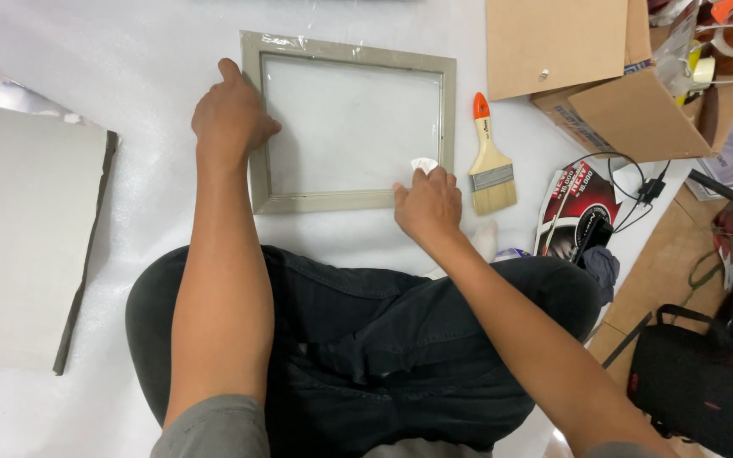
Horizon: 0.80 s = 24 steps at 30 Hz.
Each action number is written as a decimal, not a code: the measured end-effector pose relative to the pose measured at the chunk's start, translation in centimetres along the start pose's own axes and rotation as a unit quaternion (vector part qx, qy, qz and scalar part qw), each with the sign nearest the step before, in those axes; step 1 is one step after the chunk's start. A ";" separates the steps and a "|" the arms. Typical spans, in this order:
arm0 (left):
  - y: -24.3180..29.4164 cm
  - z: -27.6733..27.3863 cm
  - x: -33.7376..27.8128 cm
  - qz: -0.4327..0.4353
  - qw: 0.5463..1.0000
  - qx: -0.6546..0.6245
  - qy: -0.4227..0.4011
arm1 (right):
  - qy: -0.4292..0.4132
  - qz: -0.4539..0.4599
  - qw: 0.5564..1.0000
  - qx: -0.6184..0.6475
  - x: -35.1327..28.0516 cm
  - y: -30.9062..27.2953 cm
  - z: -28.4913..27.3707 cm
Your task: Assembling a picture frame by cleaning the glass, inserting a picture, and securing the back panel.
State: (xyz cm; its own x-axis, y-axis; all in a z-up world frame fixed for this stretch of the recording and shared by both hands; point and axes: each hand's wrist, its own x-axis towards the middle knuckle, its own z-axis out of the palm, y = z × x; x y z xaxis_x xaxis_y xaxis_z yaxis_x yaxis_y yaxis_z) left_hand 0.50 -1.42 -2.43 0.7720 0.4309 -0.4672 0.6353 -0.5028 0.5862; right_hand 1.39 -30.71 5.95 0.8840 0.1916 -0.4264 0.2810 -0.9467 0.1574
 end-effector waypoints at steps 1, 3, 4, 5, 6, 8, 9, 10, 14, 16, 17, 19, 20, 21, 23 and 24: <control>0.0 0.0 0.0 0.003 1.000 0.000 -0.001 | 0.001 0.003 1.000 0.000 0.2 0.2 0.6; 0.1 -0.1 -0.1 -0.005 1.000 0.001 0.000 | 0.068 -0.047 0.997 -0.005 0.5 0.7 1.8; -0.1 0.1 0.0 -0.004 1.000 0.001 -0.001 | 0.067 -0.046 0.997 -0.005 1.2 0.9 1.9; -0.3 0.2 0.1 0.005 1.000 -0.002 0.006 | 0.062 -0.037 0.997 0.032 1.9 1.1 2.1; -0.4 0.4 0.2 0.015 1.000 -0.005 0.012 | 0.058 -0.027 0.996 0.068 2.6 1.4 2.1; -0.4 0.5 0.1 0.013 1.000 0.003 0.007 | 0.044 -0.017 0.996 0.070 2.6 1.2 1.9; -0.4 0.4 0.2 0.009 1.000 0.012 0.002 | 0.029 -0.008 0.997 0.073 2.7 1.0 1.8; -0.3 0.3 0.2 0.010 1.000 0.012 0.005 | 0.031 -0.010 0.997 0.073 2.3 0.7 1.5; -0.4 0.5 0.1 0.011 1.000 0.004 0.008 | -0.001 -0.005 0.996 0.088 2.2 0.6 1.0; -0.3 0.4 0.1 0.014 1.000 0.000 0.014 | -0.012 0.005 0.994 0.108 2.8 1.0 1.1; -0.2 0.3 0.1 0.010 1.000 -0.001 0.010 | 0.016 0.002 0.992 0.121 2.9 1.1 1.5; -0.2 0.0 -0.1 0.003 1.000 -0.004 0.007 | 0.042 -0.003 0.990 0.133 2.4 0.7 2.1; 0.0 -0.2 -0.1 -0.004 1.000 -0.002 -0.003 | 0.049 -0.034 0.990 0.130 1.8 0.4 2.3; 0.3 -0.3 -0.2 -0.012 1.000 -0.001 -0.013 | 0.056 -0.066 0.988 0.127 1.1 0.1 2.6; 0.3 0.0 -0.1 -0.009 1.000 0.001 -0.011 | 0.065 -0.046 0.988 0.132 2.5 1.2 3.1; -0.1 0.0 -0.2 -0.010 1.000 0.004 -0.007 | 0.073 -0.031 0.987 0.139 3.1 1.4 3.5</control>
State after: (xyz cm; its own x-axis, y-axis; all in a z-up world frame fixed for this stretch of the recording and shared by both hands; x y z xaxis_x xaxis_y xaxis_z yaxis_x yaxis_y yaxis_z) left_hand 0.32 -1.41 -2.38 0.7594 0.4302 -0.4881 0.6506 -0.5008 0.5709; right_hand 3.22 -32.35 1.68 0.9185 0.2665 -0.2921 0.2399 -0.9628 -0.1239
